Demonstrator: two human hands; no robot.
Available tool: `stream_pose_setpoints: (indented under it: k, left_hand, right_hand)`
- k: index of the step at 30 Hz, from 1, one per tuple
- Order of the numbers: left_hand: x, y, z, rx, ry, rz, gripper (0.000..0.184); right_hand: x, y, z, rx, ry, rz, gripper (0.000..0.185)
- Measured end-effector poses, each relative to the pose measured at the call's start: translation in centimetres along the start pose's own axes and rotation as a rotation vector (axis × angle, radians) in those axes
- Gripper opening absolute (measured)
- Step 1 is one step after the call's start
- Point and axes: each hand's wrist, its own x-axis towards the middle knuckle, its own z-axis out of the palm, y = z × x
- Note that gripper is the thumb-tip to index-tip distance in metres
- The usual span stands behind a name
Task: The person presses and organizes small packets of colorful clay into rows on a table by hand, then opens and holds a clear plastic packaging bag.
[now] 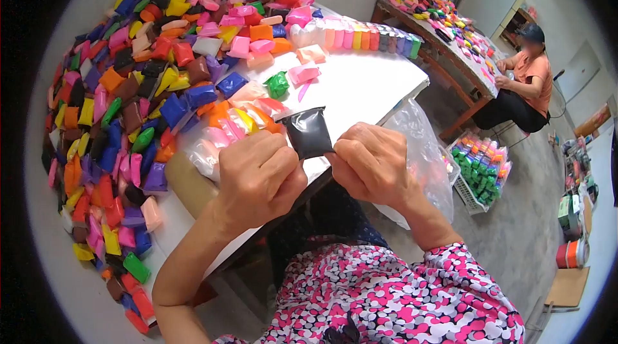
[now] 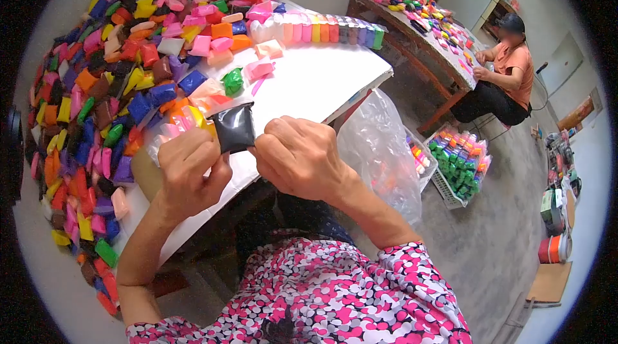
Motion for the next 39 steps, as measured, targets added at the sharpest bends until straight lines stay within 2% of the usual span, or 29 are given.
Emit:
stream_pose_setpoints:
  k: [6, 9, 12, 15, 18, 21, 24, 28, 31, 34, 38, 39]
  left_hand:
    - [-0.6, -0.4, 0.8, -0.019, -0.008, 0.052, 0.022]
    - [-0.3, -0.3, 0.7, 0.065, -0.043, 0.109, 0.021]
    - [-0.2, -0.5, 1.1, 0.116, -0.022, 0.181, 0.018]
    - [-0.3, -0.9, 1.1, 0.189, 0.025, 0.235, 0.015]
    - [-0.4, -0.9, 1.0, 0.244, -0.035, 0.264, 0.014]
    - [-0.5, -0.8, 0.8, 0.339, -0.069, 0.323, 0.014]
    - [-0.6, -0.9, 0.7, 0.38, -0.085, 0.345, 0.015]
    - [-0.7, -1.2, 0.8, 0.384, -0.068, 0.341, 0.014]
    - [-0.6, -1.6, 0.7, 0.383, -0.06, 0.301, 0.013]
    - [-0.8, -2.0, 0.9, 0.388, -0.055, 0.31, 0.012]
    - [-0.8, -2.3, 1.1, 0.383, -0.042, 0.317, 0.011]
    - [-0.8, -2.2, 1.1, 0.386, -0.047, 0.32, 0.011]
  right_hand:
    - [-0.9, 0.6, -1.0, -0.077, -0.038, -0.074, 0.021]
    - [-1.7, 0.6, -0.5, -0.069, 0.021, -0.066, 0.02]
    - [-2.1, 1.4, -0.3, 0.158, 0.037, 0.022, 0.019]
    - [-1.7, 1.7, -1.9, 0.47, 0.076, 0.393, 0.02]
    - [1.6, 2.0, -1.9, 0.444, 0.158, 0.426, 0.023]
    - [2.8, 2.5, -1.3, 0.477, -0.055, 0.391, 0.02]
    - [3.1, 3.3, -0.4, 0.55, -0.176, 0.377, 0.013]
    - [3.4, 3.1, -0.2, 0.569, -0.243, 0.57, 0.014]
    - [2.7, 3.9, 0.4, 0.889, -0.217, 0.832, 0.019]
    - [2.4, 3.8, 0.7, 1.045, -0.208, 0.893, 0.02]
    - [2.8, 3.2, 0.6, 0.734, -0.232, 0.674, 0.02]
    - [2.8, 3.2, 0.6, 0.717, -0.251, 0.678, 0.02]
